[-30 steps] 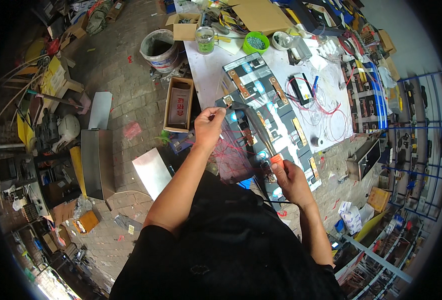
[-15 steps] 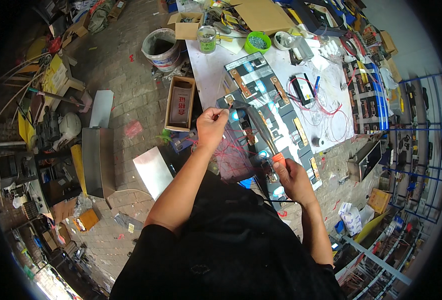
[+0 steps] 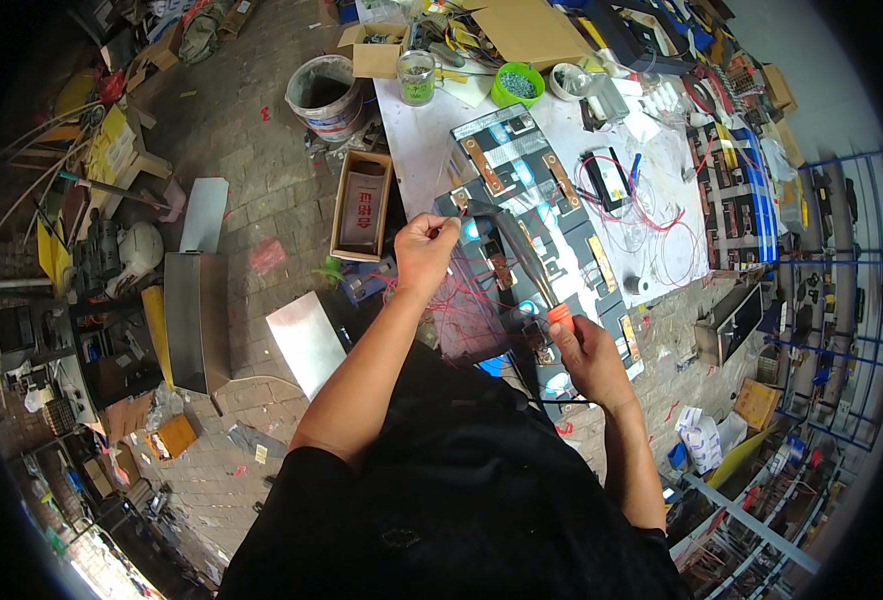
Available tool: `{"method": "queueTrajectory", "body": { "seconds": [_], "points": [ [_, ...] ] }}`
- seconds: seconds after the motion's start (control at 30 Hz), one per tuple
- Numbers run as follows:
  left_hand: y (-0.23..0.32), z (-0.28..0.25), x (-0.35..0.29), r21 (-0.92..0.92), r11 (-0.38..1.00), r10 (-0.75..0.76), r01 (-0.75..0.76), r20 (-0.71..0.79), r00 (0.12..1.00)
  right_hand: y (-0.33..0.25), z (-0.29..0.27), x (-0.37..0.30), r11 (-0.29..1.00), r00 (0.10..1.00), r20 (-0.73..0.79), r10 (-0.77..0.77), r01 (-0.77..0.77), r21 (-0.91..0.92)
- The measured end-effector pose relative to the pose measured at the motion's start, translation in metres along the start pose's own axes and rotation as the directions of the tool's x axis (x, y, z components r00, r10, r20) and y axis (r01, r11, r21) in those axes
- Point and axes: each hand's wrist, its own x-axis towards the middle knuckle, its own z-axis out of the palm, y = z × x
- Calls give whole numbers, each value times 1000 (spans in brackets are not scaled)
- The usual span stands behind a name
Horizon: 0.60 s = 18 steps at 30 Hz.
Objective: The person uses a soldering iron to attach red wires to the terminals of a battery pack. They then flip the pack over, apply blue tape to the underside, and flip it back to continue soldering additional connections.
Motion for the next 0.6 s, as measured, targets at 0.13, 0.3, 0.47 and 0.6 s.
{"method": "queueTrajectory", "body": {
  "seconds": [0.13,0.3,0.47,0.6],
  "points": [
    [3,1,-1,2,1000,13,-13,-6,1000,0,-1,1,1000,1000,3,-2,2,-18],
    [-1,3,1,39,996,81,-80,-30,996,-2,-2,1,999,1000,3,-11,12,-40],
    [6,6,-2,63,996,62,-59,-41,997,1,-2,1,999,1000,-4,-17,17,-30],
    [6,6,-2,74,996,60,-57,-46,997,0,-4,1,999,1000,0,-26,26,-29]
  ]
}}
